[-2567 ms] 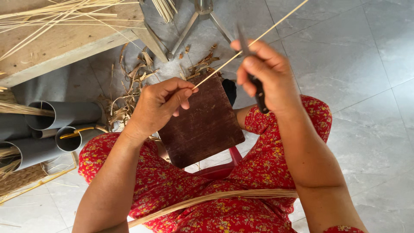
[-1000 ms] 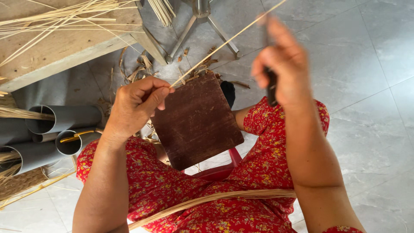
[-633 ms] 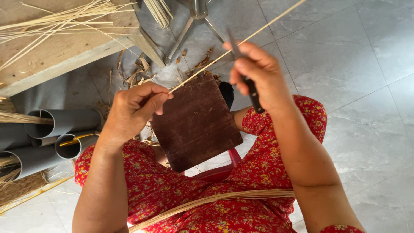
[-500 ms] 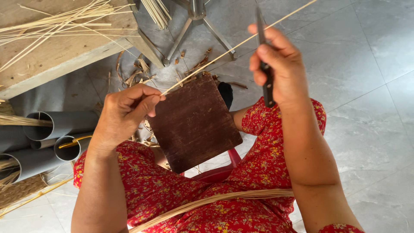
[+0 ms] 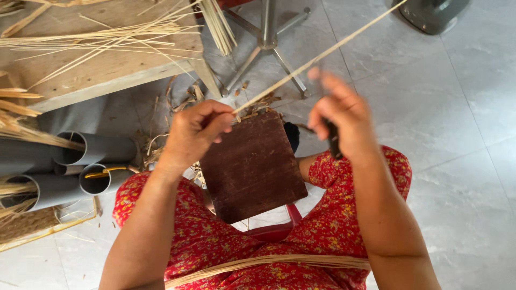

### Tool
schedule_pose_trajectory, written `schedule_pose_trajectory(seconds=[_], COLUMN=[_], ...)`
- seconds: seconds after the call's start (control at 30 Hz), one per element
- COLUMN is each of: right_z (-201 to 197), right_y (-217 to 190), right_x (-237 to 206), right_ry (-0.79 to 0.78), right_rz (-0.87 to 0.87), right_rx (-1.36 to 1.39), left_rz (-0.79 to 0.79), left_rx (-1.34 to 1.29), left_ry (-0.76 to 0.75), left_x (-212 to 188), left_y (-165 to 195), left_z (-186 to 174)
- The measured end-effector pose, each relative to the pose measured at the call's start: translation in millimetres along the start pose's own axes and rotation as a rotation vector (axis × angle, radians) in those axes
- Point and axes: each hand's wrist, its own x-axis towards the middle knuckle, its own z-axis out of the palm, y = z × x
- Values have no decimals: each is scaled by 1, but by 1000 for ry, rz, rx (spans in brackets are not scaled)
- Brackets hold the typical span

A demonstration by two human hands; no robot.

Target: The person sits on a low stool and uses a small knife to shave and smooth the surface of long thin bamboo sticks, rotating each stick and drawing the knife along its length. Finished sticks are added to a bundle resting across the lap, and the person occasionally reaches to the table for a new stick.

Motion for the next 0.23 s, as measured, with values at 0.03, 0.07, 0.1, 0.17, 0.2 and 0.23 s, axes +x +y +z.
schedule_pose_trajectory(seconds=[0.03,0.07,0.1,0.17,0.2,0.23], right_z=[12,22,29,36,38,39], right_y=[5,10,13,19,22,27], right_x=[0,0,1,1,1,1], right_ry=[-69,-136,-171,-234,-232,-226], right_rz=[45,90,90,95,115,137], right_rx=[-49,-99,-91,-77,-100,-122], left_rz=[18,10,0,-11,-12,-14], left_rx=[-2,-3,-6,1,9,16], left_ry=[1,-12,-27,-46,-53,-64], left_x=[2,3,4,4,3,2], left_y=[0,1,2,5,6,8], left_z=[5,10,14,20,22,23])
